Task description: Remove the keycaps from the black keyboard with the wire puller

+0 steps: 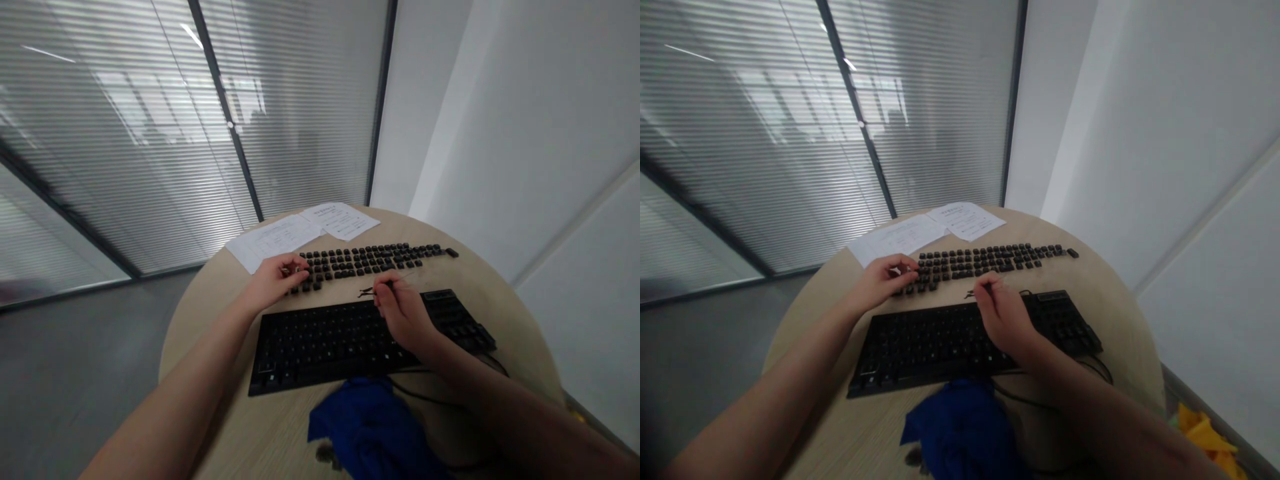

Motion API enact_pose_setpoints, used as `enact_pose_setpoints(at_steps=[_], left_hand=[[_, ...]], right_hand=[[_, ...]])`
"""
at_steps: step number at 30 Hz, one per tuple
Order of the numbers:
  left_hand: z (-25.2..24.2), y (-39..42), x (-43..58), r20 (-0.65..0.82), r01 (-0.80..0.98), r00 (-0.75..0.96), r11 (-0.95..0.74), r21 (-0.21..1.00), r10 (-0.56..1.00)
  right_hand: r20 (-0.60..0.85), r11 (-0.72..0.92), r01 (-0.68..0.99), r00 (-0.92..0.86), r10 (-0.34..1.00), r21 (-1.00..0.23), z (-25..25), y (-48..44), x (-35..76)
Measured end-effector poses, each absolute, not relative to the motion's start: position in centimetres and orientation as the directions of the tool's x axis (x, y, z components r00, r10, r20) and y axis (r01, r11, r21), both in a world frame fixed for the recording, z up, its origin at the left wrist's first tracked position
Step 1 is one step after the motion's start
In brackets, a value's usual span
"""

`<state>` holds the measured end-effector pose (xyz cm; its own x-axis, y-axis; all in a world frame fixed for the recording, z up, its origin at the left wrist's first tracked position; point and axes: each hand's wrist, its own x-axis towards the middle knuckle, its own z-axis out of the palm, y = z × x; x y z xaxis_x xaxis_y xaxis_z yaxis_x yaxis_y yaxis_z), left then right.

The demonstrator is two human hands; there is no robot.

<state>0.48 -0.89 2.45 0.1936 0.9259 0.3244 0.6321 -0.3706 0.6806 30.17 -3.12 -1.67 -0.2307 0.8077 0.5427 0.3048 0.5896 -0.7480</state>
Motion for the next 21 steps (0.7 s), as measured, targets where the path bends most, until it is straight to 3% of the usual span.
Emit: enact_pose_setpoints(at_steps=[3, 11, 21], left_hand=[[2.5, -0.3, 0.8, 0.343, 0.724, 0.175, -0.357, 0.591, 0.923], [2.2, 2.0, 4.6, 0.212, 0.851, 0.462, -0.498, 0.17, 0.861], [0.3, 2.5, 4.6, 0.204, 0.812, 0.565, -0.583, 0.036, 0.8]], right_hand=[[0.542, 0.578, 0.306, -0.201, 0.816, -0.757, -1.9, -2.3, 30.5], [0.569, 0.6, 0.301, -0.193, 0.8, -0.741, -1.7, -2.0, 30.4], [0.547, 0.598, 0.264, -0.244, 0.801, -0.757, -2.1, -2.2, 30.2]])
